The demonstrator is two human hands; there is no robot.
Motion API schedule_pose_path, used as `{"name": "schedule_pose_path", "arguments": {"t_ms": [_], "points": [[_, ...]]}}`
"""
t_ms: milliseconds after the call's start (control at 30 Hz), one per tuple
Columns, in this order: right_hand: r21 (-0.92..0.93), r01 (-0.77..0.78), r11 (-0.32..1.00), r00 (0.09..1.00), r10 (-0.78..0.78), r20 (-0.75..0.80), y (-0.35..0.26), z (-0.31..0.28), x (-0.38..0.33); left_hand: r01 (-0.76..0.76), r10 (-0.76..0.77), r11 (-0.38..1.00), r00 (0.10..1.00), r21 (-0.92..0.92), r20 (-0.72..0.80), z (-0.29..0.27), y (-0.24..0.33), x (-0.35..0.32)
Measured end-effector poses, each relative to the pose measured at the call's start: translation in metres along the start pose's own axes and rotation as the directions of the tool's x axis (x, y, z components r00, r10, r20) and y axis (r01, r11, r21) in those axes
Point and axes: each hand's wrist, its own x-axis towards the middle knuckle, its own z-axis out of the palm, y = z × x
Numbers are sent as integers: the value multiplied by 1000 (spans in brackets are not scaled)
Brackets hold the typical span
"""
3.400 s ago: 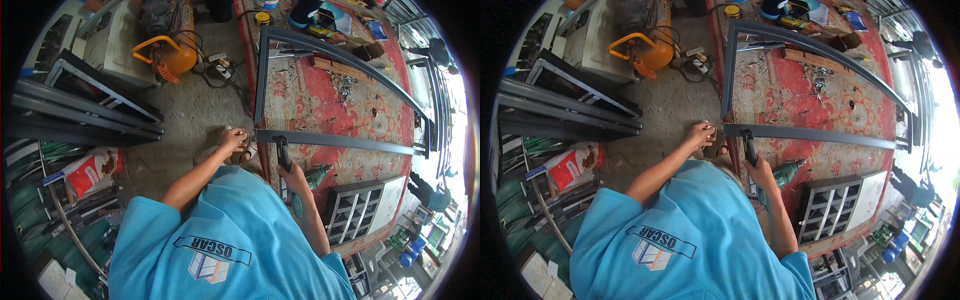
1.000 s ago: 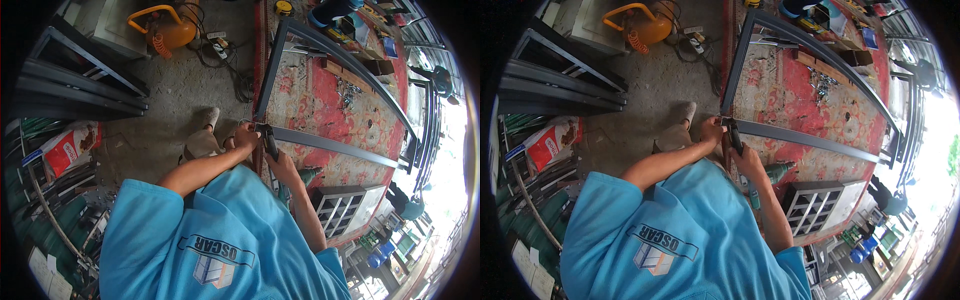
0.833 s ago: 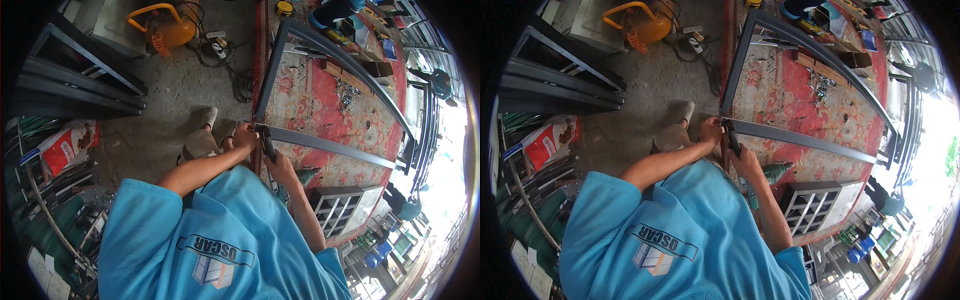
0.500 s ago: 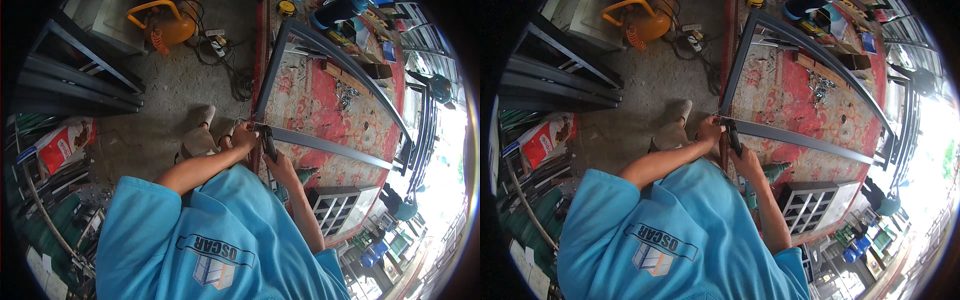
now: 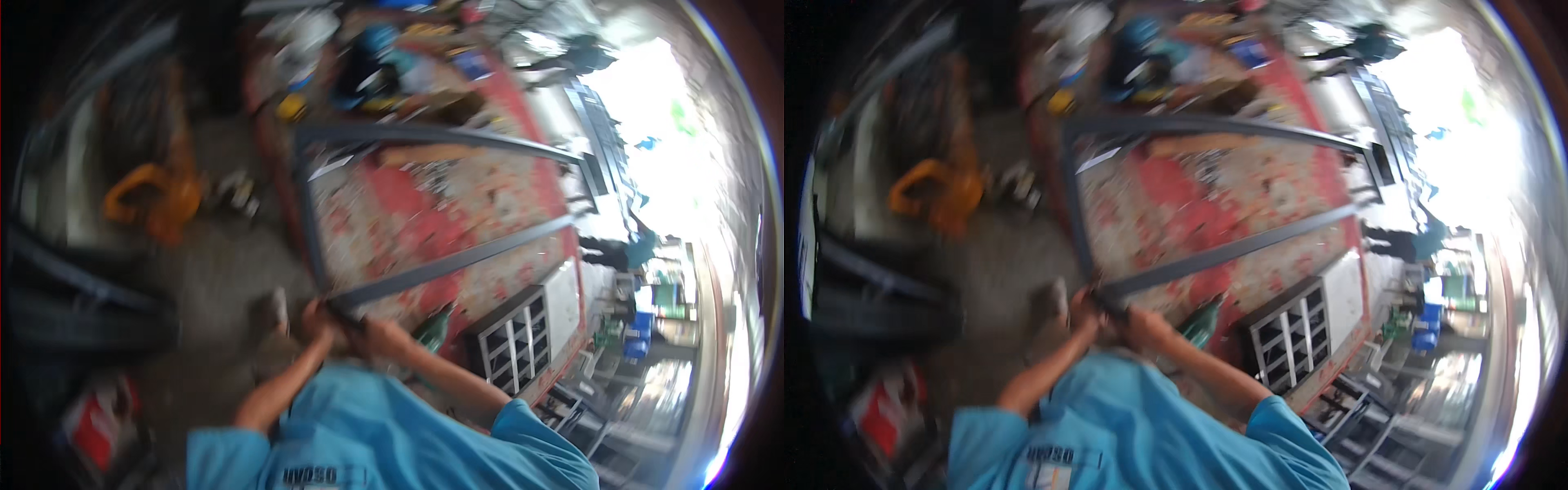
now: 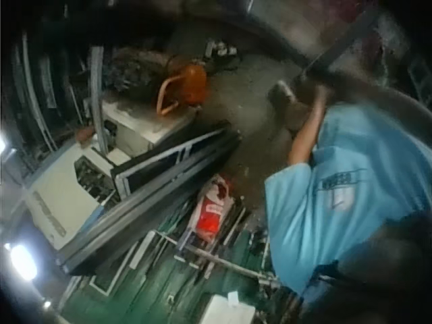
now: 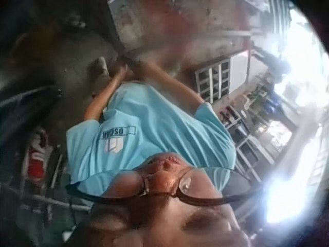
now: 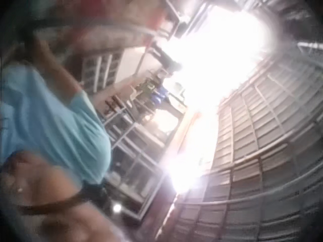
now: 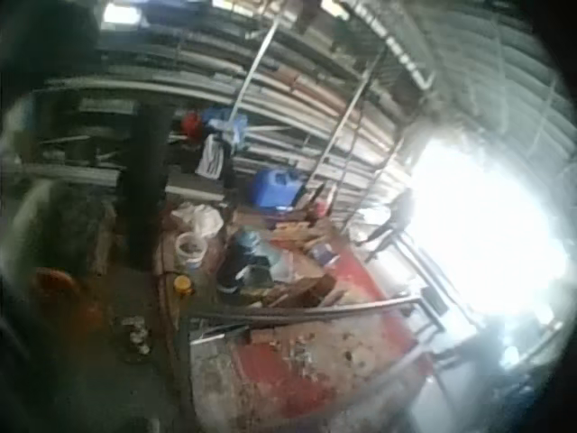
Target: Assemble a metal frame using a drill and a riveting tool.
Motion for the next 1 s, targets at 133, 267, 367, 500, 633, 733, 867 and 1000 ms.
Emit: {"name": "schedule_pose_path", "arguments": {"t_ms": [133, 267, 367, 500, 633, 733, 867, 1000], "points": [[130, -44, 991, 990, 27, 135, 29, 3, 4, 4, -5, 1000, 997, 14, 77, 34, 87, -48], [195, 4, 981, 986, -36, 162, 22, -11, 2, -254, 238, 916, 967, 310, 87, 29, 81, -44], [262, -8, 965, 999, -2, 39, 34, 8, 8, 95, -42, 967, 974, -234, 223, 29, 95, -53], [278, -8, 960, 999, -3, 38, 36, 13, 11, 151, -102, 972, 961, -181, 257, 17, 87, -43], [213, -81, 974, 996, 69, 64, 22, -5, 1, 222, -207, 944, 975, -244, 84, 21, 85, -49], [189, -86, 978, 996, 82, 30, 25, -8, -3, 185, -136, 952, 969, -242, 205, 18, 65, -32], [-129, 133, 983, 968, -157, -197, 33, 23, 6, 360, -210, 864, 894, -352, 396, -17, 21, 20], [-23, 121, 992, 975, -115, 188, 25, -26, 10, 390, -247, 890, 849, -238, 467, 5, 39, 2]]}}
